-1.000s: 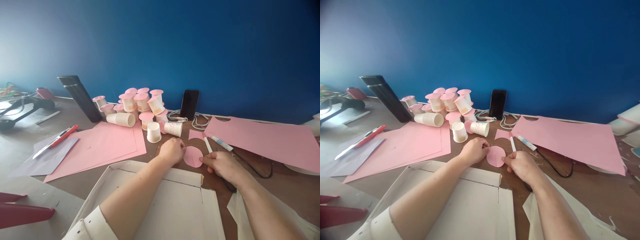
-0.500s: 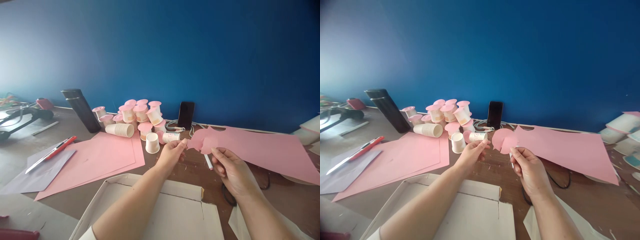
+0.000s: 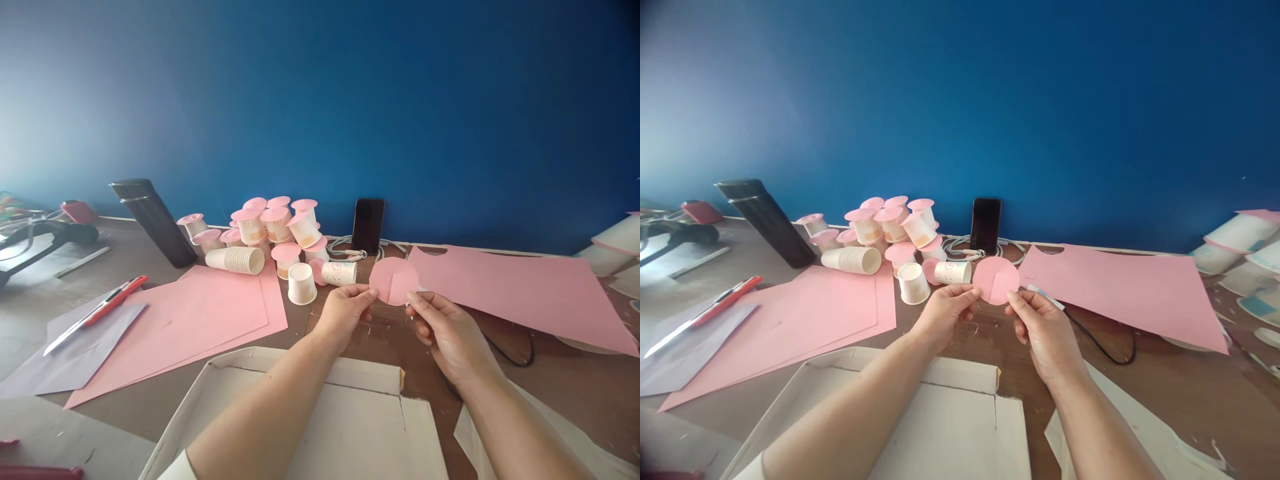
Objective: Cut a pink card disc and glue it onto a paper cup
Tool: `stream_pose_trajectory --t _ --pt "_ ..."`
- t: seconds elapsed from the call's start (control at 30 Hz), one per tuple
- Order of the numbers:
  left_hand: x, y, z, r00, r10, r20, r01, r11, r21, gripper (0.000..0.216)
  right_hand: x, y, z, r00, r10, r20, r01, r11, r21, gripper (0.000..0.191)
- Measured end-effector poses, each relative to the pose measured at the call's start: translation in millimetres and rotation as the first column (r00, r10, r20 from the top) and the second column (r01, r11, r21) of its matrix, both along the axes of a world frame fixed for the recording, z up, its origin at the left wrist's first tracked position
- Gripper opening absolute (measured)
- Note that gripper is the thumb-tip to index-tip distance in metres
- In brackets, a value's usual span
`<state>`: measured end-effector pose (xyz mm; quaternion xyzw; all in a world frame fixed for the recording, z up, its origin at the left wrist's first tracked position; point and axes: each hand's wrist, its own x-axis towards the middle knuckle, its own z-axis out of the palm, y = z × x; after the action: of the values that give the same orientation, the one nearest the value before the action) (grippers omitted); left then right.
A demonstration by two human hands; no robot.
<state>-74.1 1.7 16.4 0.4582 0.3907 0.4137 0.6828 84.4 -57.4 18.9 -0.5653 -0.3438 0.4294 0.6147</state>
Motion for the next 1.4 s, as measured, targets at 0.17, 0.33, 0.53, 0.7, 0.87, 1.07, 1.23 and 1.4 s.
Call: stream_pose_trajectory --t 0.17,0.33,0.53,0.7,0.87,1.07,1.23,1.4 --pt "-0.4 -0.8 2.5 1.0 0.003 0.014 -0.002 0.999 -0.049 0.027 1.3 1.4 -3.2 1.0 0.01 -0.01 -0.01 1.0 0.003 0.04" --pt "-0.3 -1.0 3.0 1.0 -0.001 0.022 0.002 0.997 -0.076 0.026 1.0 -0.1 -2.0 1.0 0.01 -0.003 -0.01 1.0 -0.004 0.039" --pt "-0.5 -0.6 0.7 0.999 -0.031 0.023 0.033 0.994 -0.1 0.021 -1.3 -0.8 0.3 1.0 -0.006 0.015 0.006 1.0 0.002 0.038" --pt "-0.8 -0.9 0.5 0.999 -0.042 0.031 0.046 0.993 -0.112 0.021 -1.4 -0.3 -0.8 1.0 -0.01 0.025 0.009 1.0 0.011 0.038" --pt "-0.5 -2.6 4.4 0.998 -0.042 0.045 0.047 0.992 -0.12 0.018 -2.2 0.2 -1.3 1.0 -0.017 0.02 0.017 1.0 0.009 0.038" --pt "-1.2 -3.5 8.0 0.997 -0.045 0.064 0.053 0.99 -0.127 0.018 -4.4 0.0 -0.3 0.999 -0.028 0.028 0.028 1.0 0.008 0.037" --pt "-1.1 -4.4 10.6 0.997 -0.045 0.063 0.055 0.987 -0.153 0.01 -4.4 0.5 -0.9 0.999 -0.029 0.026 0.029 1.0 0.008 0.037" --pt "-0.1 -4.1 8.4 0.996 -0.067 0.066 0.077 0.983 -0.169 0.01 -4.2 0.9 -1.8 0.999 -0.03 0.027 0.03 1.0 0.001 0.037"
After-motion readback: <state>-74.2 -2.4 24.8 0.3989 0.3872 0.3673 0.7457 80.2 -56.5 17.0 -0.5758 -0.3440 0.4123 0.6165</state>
